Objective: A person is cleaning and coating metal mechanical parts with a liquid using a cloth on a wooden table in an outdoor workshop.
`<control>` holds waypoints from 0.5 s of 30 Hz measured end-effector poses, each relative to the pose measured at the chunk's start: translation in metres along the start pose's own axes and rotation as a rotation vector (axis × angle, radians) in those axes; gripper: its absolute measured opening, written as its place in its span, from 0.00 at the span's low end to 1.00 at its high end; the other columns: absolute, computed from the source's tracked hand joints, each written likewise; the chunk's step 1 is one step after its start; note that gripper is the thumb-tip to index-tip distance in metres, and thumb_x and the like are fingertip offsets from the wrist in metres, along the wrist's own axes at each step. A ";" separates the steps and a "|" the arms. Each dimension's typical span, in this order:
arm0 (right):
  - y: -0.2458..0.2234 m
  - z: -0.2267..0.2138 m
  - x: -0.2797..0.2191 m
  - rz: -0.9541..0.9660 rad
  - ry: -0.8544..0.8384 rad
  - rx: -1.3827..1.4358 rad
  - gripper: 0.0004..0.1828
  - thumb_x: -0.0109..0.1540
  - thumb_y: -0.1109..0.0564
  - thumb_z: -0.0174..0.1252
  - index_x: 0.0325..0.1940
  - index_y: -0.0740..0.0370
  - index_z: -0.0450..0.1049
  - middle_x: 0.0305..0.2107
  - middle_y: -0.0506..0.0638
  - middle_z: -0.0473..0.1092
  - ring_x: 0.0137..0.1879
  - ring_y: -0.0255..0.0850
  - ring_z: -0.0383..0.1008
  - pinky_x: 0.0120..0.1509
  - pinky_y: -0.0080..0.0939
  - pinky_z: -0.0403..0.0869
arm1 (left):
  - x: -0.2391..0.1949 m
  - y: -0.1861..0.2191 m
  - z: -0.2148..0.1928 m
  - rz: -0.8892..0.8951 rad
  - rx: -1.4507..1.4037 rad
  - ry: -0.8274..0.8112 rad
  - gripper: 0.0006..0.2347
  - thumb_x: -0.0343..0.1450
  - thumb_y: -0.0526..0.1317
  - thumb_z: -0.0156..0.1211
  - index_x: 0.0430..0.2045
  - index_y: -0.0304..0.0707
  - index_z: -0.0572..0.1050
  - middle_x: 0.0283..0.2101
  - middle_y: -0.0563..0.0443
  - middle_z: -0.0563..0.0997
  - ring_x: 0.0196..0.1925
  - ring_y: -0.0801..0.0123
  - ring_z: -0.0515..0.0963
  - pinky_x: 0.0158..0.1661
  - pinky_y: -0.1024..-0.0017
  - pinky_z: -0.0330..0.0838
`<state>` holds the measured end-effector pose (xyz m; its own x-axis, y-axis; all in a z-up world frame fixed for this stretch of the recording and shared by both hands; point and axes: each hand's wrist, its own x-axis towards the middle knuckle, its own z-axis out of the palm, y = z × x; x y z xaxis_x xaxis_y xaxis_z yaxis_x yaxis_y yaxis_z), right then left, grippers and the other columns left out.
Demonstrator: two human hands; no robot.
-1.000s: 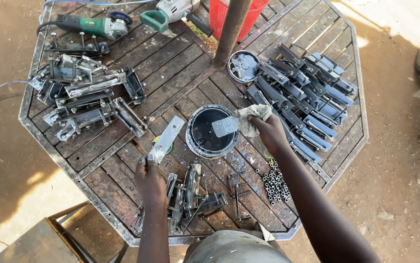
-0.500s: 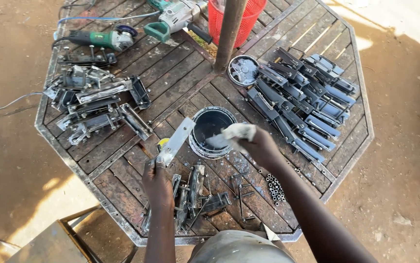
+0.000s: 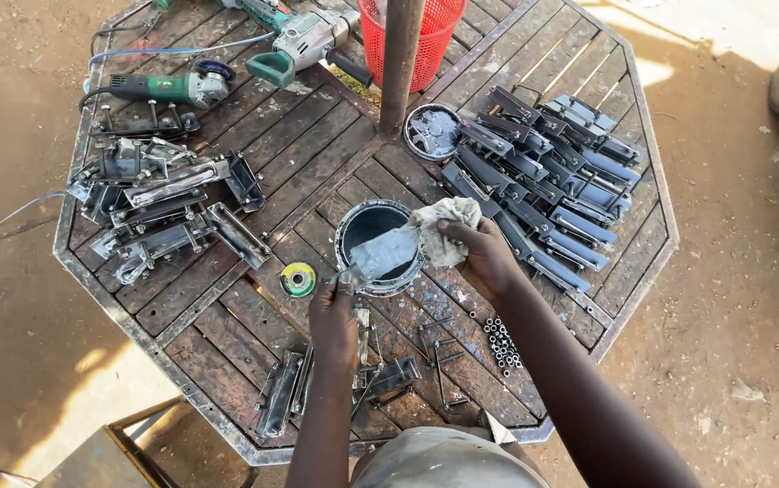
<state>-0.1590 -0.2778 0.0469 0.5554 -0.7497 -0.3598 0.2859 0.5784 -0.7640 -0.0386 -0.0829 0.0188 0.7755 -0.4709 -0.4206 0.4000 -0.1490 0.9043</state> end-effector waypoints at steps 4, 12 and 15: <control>-0.016 0.006 -0.001 -0.020 -0.007 -0.080 0.12 0.56 0.68 0.65 0.43 0.71 0.77 0.34 0.60 0.77 0.39 0.49 0.83 0.45 0.52 0.82 | 0.002 -0.021 -0.013 -0.001 0.013 0.040 0.09 0.79 0.40 0.57 0.48 0.42 0.83 0.52 0.42 0.83 0.59 0.63 0.71 0.62 0.47 0.64; -0.020 0.021 -0.006 -0.019 0.039 -0.217 0.11 0.54 0.67 0.66 0.41 0.68 0.78 0.32 0.57 0.77 0.36 0.46 0.82 0.44 0.48 0.81 | 0.013 -0.010 -0.003 0.001 0.123 0.026 0.09 0.79 0.40 0.54 0.43 0.44 0.83 0.44 0.46 0.83 0.50 0.64 0.71 0.54 0.54 0.65; -0.036 0.006 0.004 -0.090 0.118 -0.278 0.09 0.55 0.64 0.65 0.40 0.64 0.78 0.30 0.51 0.76 0.35 0.38 0.79 0.44 0.42 0.79 | 0.022 -0.019 -0.006 0.010 0.070 0.011 0.10 0.80 0.41 0.54 0.46 0.42 0.82 0.48 0.40 0.83 0.56 0.62 0.73 0.58 0.50 0.66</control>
<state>-0.1624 -0.2999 0.0761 0.4381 -0.8355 -0.3316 0.0960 0.4102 -0.9069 -0.0260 -0.0850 -0.0085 0.7848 -0.4627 -0.4123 0.3576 -0.2053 0.9110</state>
